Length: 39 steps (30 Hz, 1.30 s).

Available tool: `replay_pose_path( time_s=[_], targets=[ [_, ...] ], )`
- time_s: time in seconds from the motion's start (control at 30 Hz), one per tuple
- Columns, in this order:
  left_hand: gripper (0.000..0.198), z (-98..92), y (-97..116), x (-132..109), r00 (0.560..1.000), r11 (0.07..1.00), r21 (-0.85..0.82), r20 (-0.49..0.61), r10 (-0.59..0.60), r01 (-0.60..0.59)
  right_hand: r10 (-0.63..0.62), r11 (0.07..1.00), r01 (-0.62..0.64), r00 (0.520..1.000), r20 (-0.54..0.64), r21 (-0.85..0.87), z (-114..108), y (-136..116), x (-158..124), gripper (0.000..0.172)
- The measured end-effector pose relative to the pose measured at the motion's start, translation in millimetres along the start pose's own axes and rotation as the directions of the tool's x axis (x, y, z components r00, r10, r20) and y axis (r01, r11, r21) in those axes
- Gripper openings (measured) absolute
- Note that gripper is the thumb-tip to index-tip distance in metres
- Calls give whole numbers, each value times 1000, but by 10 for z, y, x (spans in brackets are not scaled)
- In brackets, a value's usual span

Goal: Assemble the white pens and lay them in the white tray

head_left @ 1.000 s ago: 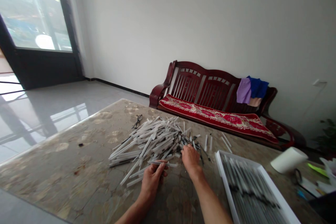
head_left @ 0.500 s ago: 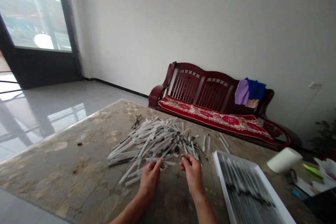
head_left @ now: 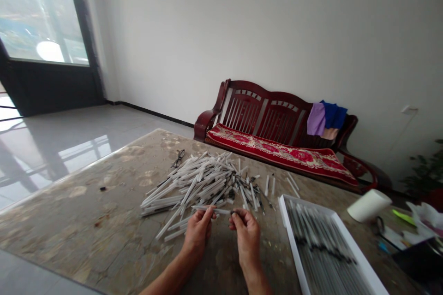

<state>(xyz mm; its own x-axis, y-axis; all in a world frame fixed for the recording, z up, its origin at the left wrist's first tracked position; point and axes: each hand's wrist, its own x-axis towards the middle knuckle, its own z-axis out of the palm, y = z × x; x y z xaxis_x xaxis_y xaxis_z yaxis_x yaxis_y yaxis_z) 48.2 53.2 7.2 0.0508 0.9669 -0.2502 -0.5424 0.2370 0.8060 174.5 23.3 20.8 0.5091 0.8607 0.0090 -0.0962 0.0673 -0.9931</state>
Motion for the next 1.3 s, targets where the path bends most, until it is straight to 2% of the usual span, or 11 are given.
replay_pose_path(
  time_s=[0.53,0.77,0.87,0.97,1.07,1.2,1.3],
  targets=[
    [54,1,3,-18,999,1000,7,37,-25,25,-103,986,105,994,20,-126,65,94,-88,43],
    [53,46,-52,-50,999,999,33,41,-2,1,-255,897,242,967,14,-371,2,101,-105,41],
    [56,71,-68,-62,999,999,43,43,20,-22,-219,899,200,976,-5,-390,-45,103,-83,44],
    [55,78,-66,-63,998,997,64,53,27,-31,-72,958,79,997,38,-276,-88,110,-89,48],
    [55,70,-70,-55,998,997,68,59,22,-26,57,987,-38,991,118,-156,-135,94,-118,50],
    [56,65,-81,-49,998,998,66,53,20,-24,96,987,-76,986,135,-145,-192,25,-123,46],
    [56,64,-87,-46,998,998,62,58,27,-30,41,985,-10,984,174,-174,-224,-22,-89,42]
  ],
)
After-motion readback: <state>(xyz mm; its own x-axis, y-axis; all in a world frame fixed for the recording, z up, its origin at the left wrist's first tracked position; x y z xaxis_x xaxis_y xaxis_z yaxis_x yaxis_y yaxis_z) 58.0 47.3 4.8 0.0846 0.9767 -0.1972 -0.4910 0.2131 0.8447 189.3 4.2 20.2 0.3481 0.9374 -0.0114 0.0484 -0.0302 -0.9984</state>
